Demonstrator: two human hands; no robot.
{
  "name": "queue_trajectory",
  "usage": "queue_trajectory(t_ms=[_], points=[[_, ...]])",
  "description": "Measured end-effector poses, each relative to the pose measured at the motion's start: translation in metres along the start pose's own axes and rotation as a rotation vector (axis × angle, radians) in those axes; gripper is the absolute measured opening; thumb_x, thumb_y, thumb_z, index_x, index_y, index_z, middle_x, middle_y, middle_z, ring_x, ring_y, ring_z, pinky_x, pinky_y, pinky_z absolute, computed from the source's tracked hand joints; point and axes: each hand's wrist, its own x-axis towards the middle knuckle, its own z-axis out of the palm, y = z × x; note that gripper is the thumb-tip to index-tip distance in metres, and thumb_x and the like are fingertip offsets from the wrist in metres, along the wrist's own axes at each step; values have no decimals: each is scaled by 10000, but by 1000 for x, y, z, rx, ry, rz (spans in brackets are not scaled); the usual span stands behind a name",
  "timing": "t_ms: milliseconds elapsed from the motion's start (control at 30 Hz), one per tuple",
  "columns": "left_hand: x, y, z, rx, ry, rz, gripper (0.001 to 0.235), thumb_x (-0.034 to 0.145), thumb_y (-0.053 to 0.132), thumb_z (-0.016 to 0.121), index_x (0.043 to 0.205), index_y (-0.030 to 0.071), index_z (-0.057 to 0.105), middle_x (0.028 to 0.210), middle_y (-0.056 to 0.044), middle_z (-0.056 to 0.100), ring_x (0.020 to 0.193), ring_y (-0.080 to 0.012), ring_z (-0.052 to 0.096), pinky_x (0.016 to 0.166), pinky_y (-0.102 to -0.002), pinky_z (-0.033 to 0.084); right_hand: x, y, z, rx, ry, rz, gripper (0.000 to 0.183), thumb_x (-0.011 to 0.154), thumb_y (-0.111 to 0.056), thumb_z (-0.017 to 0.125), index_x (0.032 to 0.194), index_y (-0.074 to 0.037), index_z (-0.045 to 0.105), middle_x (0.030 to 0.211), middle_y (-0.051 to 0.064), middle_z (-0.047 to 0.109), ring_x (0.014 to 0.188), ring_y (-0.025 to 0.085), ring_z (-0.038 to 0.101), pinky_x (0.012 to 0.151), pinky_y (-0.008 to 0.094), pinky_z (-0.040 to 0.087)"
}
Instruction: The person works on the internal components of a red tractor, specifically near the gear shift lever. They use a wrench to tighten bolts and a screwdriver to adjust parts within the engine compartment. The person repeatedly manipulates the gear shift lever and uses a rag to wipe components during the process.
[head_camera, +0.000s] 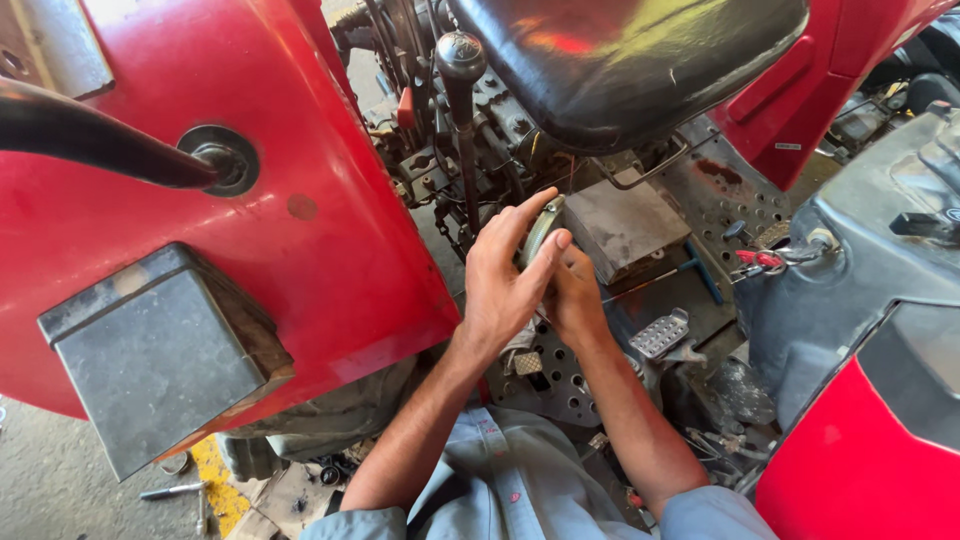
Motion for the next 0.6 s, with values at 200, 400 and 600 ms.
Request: queue_trajectory(t_ms=[200,400,600], points=[[4,-35,4,-427,-46,-330,337,996,208,670,1274,17,678,978,-32,722,766,-87,618,654,-245,512,-11,-33,12,-514,-43,-126,407,1030,-320,564,1307,-26,609,872,18,665,675,96,621,560,267,506],[-7,-117,27,-583,-32,-523,307,1022,185,661,1275,15,689,932,-56,716,687,-72,643,568,-220,484,41,4,-73,-656,-21,-75,407,1035,-395,545,1257,-65,628,935,92,727,803,186,680,698,335,541],[-24,-150,52,-604,-115,-560,328,997,181,672,1299,54,674,1028,-37,755,764,-63,649,643,-227,522,73,158,-161,-1662,-18,131,378,950,-443,637,1009,-79,719,958,208,739,922,406,706,787,535,558]])
